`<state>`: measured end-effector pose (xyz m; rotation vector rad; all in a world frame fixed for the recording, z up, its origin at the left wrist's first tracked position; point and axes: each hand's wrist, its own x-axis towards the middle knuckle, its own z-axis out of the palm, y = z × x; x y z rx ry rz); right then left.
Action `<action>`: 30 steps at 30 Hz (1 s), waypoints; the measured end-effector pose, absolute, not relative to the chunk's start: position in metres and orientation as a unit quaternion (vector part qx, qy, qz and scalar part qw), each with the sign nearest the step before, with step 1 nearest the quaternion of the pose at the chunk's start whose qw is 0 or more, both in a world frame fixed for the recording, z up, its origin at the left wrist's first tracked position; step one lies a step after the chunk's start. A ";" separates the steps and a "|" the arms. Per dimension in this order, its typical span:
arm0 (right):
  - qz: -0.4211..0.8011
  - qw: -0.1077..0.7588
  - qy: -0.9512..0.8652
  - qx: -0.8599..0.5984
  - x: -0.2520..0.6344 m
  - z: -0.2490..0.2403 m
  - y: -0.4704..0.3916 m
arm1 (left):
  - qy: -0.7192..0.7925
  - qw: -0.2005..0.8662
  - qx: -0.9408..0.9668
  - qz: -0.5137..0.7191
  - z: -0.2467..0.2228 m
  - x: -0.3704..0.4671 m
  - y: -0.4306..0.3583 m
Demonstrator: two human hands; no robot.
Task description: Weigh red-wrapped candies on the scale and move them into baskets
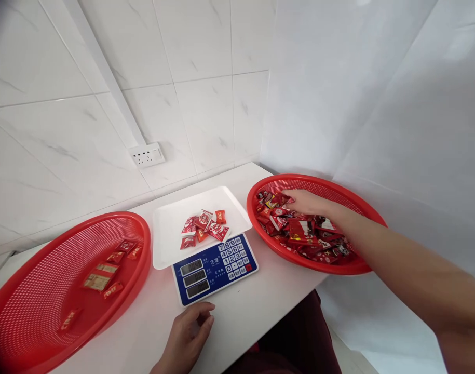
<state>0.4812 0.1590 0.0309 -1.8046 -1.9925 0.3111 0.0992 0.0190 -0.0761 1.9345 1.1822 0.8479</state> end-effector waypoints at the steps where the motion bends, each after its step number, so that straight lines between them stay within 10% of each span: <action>1: 0.144 0.204 -0.718 -0.650 0.482 0.038 0.154 | 0.458 0.352 0.745 0.334 -0.078 0.100 0.018; 9: 0.330 0.179 -0.666 -0.645 0.484 0.062 0.141 | 0.459 0.362 0.745 0.322 -0.081 0.100 0.020; 22: 0.114 0.034 -0.676 -0.727 0.475 0.048 0.166 | 0.455 0.367 0.765 0.270 -0.081 0.098 0.019; 30: 0.187 -0.029 -0.795 -0.577 0.451 0.000 0.172 | 0.450 0.370 0.772 0.254 -0.081 0.099 0.020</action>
